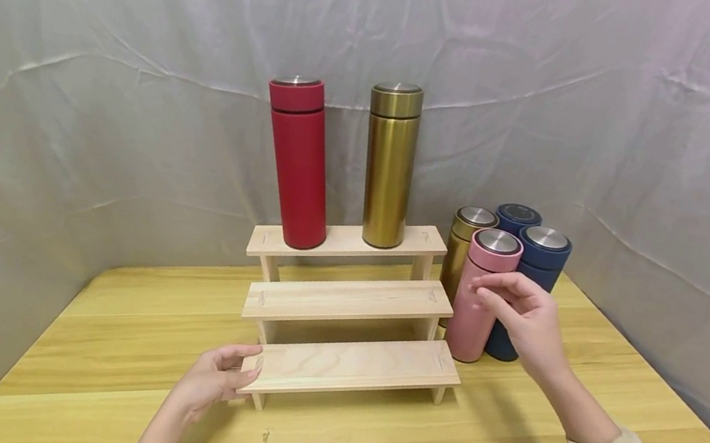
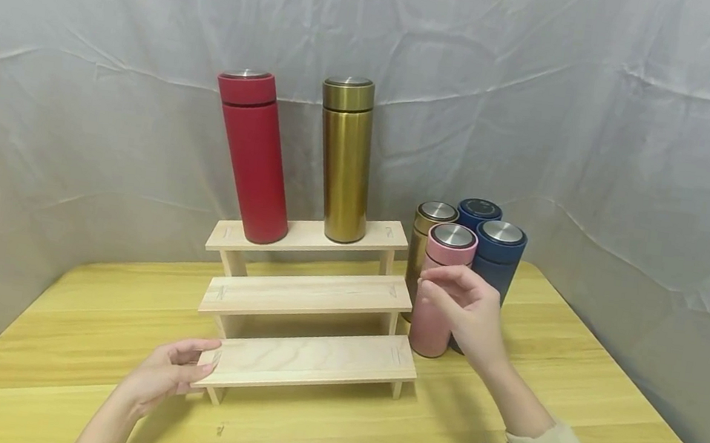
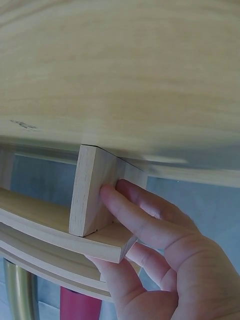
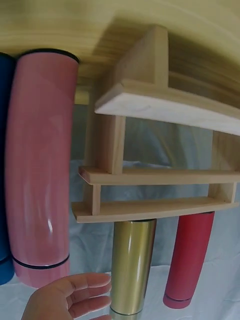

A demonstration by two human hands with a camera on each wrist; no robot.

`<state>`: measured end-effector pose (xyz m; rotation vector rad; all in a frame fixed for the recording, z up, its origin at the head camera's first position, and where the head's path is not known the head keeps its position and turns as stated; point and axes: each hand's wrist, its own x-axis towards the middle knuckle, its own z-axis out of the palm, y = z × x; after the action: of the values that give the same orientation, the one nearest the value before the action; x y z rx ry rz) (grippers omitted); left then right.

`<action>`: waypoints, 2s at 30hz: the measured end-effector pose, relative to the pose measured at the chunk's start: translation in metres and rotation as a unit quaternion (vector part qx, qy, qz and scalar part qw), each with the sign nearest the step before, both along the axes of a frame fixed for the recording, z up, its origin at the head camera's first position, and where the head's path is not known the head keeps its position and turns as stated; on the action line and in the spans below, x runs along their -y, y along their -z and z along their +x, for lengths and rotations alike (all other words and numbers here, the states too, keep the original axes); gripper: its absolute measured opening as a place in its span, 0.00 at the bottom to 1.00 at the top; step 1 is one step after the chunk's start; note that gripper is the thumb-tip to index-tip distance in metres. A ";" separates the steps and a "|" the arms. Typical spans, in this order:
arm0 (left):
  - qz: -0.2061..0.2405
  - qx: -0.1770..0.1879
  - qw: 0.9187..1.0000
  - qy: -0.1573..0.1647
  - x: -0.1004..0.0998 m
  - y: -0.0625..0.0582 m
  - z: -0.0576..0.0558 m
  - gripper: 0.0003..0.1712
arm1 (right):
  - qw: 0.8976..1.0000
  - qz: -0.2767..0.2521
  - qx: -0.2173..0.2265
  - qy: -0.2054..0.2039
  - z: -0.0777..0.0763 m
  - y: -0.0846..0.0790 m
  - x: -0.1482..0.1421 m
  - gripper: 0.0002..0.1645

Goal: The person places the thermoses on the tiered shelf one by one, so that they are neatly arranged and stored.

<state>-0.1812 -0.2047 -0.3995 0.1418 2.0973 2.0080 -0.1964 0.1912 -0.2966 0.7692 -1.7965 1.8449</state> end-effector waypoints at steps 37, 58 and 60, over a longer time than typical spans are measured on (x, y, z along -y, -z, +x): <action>-0.003 -0.007 1.000 -0.005 0.000 0.001 0.001 0.28 | 0.997 0.000 -0.013 0.074 -0.074 0.142 -0.145 0.16; 0.012 -0.003 1.000 0.011 0.002 0.000 0.001 0.29 | 0.958 0.072 -0.005 0.279 -0.107 0.149 -0.174 0.20; 0.010 -0.002 1.000 0.011 0.002 0.000 0.001 0.29 | 0.953 0.080 -0.006 0.293 -0.109 0.150 -0.176 0.21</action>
<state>-0.1805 -0.2065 -0.3995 0.1718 2.0698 2.0196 -0.3053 0.3668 -0.4464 0.2475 -1.9155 1.3141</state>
